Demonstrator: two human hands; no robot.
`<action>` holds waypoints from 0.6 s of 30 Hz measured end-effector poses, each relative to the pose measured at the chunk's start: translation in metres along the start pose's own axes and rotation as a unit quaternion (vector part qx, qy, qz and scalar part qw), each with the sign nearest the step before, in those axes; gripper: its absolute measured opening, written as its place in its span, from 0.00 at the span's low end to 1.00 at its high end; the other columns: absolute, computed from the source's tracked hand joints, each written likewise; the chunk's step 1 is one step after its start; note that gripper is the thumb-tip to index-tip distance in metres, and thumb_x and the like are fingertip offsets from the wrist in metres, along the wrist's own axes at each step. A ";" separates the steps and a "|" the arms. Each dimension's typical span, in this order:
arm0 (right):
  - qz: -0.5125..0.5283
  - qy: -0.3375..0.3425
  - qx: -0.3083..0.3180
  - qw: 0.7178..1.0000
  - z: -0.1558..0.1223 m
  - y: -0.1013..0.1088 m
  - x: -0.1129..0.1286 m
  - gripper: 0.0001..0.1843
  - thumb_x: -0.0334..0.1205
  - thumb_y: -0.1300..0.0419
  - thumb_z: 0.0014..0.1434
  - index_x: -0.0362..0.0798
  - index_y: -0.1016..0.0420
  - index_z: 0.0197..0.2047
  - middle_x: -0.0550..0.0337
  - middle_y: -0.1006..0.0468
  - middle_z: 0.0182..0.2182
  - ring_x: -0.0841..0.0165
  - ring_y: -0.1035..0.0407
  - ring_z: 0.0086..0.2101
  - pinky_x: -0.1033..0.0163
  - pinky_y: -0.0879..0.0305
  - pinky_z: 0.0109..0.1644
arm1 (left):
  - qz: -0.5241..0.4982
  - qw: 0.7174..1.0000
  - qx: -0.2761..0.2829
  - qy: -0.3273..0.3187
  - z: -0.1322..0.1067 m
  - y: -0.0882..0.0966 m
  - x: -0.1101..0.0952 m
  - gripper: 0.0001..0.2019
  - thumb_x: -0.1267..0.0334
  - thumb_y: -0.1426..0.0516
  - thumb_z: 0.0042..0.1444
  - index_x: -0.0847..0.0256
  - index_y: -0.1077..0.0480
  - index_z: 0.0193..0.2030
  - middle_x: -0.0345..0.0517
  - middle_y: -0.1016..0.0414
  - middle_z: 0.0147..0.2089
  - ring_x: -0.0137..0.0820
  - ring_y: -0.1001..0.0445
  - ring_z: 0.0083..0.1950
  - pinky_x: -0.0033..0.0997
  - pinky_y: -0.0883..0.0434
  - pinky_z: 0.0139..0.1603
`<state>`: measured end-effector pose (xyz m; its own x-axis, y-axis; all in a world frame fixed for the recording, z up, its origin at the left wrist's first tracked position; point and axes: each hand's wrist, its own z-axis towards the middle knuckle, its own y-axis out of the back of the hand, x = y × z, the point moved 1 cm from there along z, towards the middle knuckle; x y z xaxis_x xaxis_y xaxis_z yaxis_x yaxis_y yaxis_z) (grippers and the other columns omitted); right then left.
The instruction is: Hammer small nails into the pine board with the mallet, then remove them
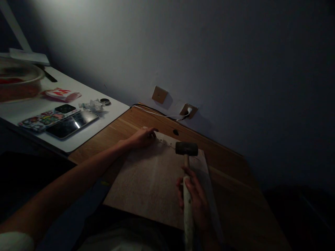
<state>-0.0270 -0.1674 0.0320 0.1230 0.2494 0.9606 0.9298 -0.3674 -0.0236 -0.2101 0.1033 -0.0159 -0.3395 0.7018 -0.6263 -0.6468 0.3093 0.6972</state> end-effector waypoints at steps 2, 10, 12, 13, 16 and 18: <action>-0.003 -0.015 -0.039 0.999 -0.010 0.015 -0.007 0.28 0.62 0.35 0.59 0.55 0.27 0.56 0.64 0.23 0.33 0.73 0.34 0.20 0.69 0.37 0.19 | 0.048 0.999 -0.001 -0.017 -0.001 0.002 -0.003 0.25 0.69 0.42 0.56 0.63 0.31 0.62 0.53 0.21 0.51 0.37 0.23 0.52 0.35 0.27 0.55; -0.139 0.037 -0.086 0.986 -0.006 0.029 -0.013 0.30 0.71 0.41 0.58 0.54 0.27 0.48 0.60 0.22 0.30 0.61 0.27 0.31 0.61 0.30 0.32 | 0.160 0.986 -0.034 -0.016 -0.044 0.007 -0.037 0.22 0.59 0.42 0.64 0.58 0.31 0.64 0.57 0.30 0.61 0.47 0.30 0.62 0.51 0.34 0.65; -0.185 0.059 -0.078 0.978 -0.003 0.025 -0.013 0.29 0.71 0.47 0.63 0.54 0.27 0.48 0.60 0.22 0.30 0.62 0.28 0.30 0.60 0.31 0.33 | 0.164 0.985 -0.044 0.001 -0.065 0.006 -0.047 0.21 0.58 0.43 0.65 0.56 0.30 0.63 0.56 0.30 0.62 0.47 0.30 0.62 0.53 0.34 0.64; -0.209 0.068 -0.074 0.973 -0.002 0.024 -0.013 0.30 0.71 0.49 0.64 0.54 0.27 0.48 0.60 0.23 0.29 0.61 0.29 0.29 0.60 0.31 0.33 | 0.166 0.985 -0.046 0.010 -0.075 0.005 -0.051 0.20 0.58 0.44 0.65 0.56 0.30 0.63 0.56 0.30 0.62 0.47 0.30 0.63 0.53 0.34 0.64; -0.287 0.098 -0.056 0.951 0.002 0.020 -0.013 0.27 0.67 0.52 0.68 0.54 0.26 0.47 0.59 0.22 0.29 0.60 0.27 0.30 0.59 0.32 0.35 | 0.150 0.987 -0.046 0.038 -0.103 0.006 -0.062 0.19 0.56 0.45 0.66 0.55 0.29 0.61 0.55 0.29 0.62 0.46 0.28 0.62 0.51 0.31 0.64; -0.336 0.124 -0.043 0.933 0.006 0.017 -0.015 0.24 0.63 0.50 0.69 0.55 0.24 0.45 0.58 0.20 0.31 0.59 0.25 0.32 0.59 0.32 0.36 | 0.128 0.989 -0.045 0.051 -0.118 0.009 -0.067 0.19 0.55 0.46 0.67 0.54 0.28 0.61 0.54 0.30 0.63 0.43 0.26 0.61 0.47 0.28 0.63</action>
<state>-0.0107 -0.1724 0.0153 -0.5713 0.2393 0.7851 0.7351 -0.2761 0.6191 -0.2735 -0.0166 -0.0088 -0.5645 0.6795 -0.4687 -0.5869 0.0690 0.8067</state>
